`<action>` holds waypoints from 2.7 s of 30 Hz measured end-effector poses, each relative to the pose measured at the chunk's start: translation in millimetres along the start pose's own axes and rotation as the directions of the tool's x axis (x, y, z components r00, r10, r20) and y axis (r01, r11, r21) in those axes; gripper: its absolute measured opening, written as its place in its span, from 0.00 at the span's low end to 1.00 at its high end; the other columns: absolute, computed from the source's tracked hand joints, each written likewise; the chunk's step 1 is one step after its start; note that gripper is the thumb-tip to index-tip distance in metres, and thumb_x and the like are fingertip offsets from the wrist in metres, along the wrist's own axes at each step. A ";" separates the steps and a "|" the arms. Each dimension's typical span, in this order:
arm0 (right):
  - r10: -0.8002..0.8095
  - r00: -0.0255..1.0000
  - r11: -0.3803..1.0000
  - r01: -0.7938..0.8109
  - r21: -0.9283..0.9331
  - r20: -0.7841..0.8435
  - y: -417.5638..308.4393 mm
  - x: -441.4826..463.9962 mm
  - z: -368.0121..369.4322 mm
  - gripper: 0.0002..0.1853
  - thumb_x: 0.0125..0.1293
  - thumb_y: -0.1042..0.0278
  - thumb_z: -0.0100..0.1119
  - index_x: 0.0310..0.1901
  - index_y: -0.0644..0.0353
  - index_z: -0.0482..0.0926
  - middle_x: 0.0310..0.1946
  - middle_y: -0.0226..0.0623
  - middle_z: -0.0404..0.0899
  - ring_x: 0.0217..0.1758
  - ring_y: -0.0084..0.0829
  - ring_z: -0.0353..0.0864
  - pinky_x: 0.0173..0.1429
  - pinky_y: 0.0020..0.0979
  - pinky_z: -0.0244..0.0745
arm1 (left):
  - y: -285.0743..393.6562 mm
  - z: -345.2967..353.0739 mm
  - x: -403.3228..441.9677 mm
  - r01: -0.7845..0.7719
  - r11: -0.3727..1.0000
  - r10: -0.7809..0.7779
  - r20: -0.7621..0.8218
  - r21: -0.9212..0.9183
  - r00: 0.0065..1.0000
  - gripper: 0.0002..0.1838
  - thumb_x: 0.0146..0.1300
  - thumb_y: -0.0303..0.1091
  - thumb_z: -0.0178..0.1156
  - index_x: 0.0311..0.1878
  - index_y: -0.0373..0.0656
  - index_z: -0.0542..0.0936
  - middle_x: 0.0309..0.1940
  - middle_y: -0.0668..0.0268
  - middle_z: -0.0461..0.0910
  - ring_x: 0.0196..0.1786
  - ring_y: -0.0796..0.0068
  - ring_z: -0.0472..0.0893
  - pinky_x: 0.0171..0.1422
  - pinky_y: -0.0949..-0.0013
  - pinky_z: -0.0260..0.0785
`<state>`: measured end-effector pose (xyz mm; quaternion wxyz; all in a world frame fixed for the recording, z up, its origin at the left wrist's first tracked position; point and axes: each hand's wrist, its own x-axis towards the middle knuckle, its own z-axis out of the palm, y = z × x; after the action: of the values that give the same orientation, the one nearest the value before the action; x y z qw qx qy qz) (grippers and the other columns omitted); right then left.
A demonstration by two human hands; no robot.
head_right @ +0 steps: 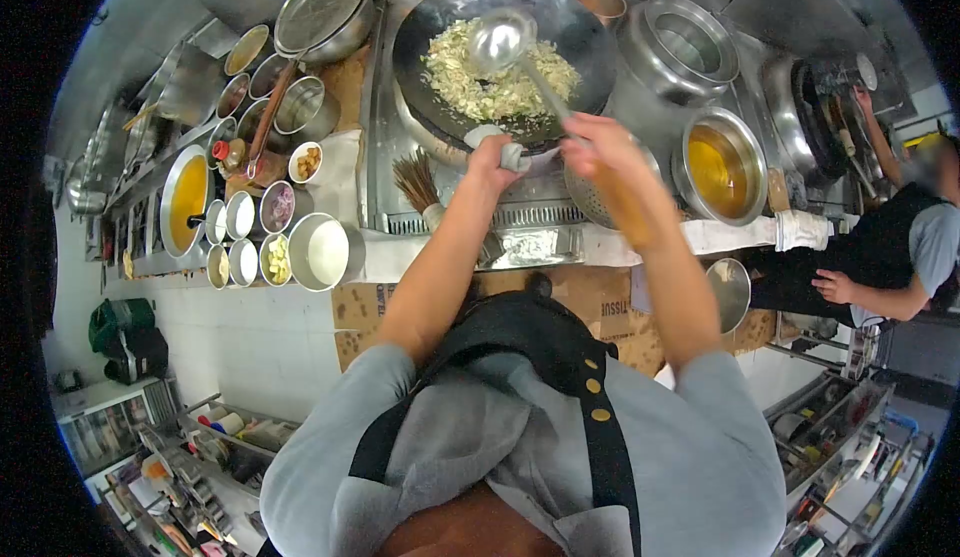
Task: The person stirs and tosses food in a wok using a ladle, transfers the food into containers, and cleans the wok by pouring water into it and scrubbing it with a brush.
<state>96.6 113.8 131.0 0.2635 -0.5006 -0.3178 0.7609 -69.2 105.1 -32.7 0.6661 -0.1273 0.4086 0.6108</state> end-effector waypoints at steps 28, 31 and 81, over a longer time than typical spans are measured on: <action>-0.070 0.950 0.018 0.306 -0.952 0.304 2.7 -174.4 -30.1 0.33 0.52 0.74 0.49 0.64 0.62 0.58 0.31 0.61 0.76 0.36 0.52 0.79 0.45 0.44 0.71 | -6.2 -7.3 -113.7 0.056 0.998 -0.057 0.073 0.017 0.996 0.09 0.56 0.28 0.46 0.41 0.44 0.66 0.35 0.56 0.69 0.32 0.58 0.71 0.37 0.51 0.64; -0.154 0.955 0.003 0.257 -0.966 0.253 19.4 -116.9 -29.1 0.33 0.53 0.76 0.49 0.64 0.63 0.57 0.31 0.61 0.76 0.36 0.53 0.78 0.44 0.44 0.71 | -4.6 -4.5 -57.7 0.095 0.995 -0.094 -0.040 0.038 0.995 0.08 0.55 0.27 0.47 0.40 0.43 0.66 0.34 0.57 0.70 0.32 0.60 0.72 0.38 0.53 0.66; -0.042 0.952 -0.114 0.296 -0.948 0.302 -25.0 -145.5 6.3 0.29 0.60 0.71 0.48 0.65 0.60 0.57 0.27 0.56 0.76 0.29 0.51 0.78 0.36 0.45 0.72 | -10.2 -11.8 3.7 0.045 0.999 -0.046 -0.061 -0.009 0.997 0.16 0.53 0.25 0.50 0.47 0.44 0.68 0.34 0.55 0.71 0.32 0.59 0.74 0.33 0.43 0.66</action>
<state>145.2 24.3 238.0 -0.1243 -0.4178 -0.8560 0.2781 -64.7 97.6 -46.1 0.6666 -0.1578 0.4233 0.5929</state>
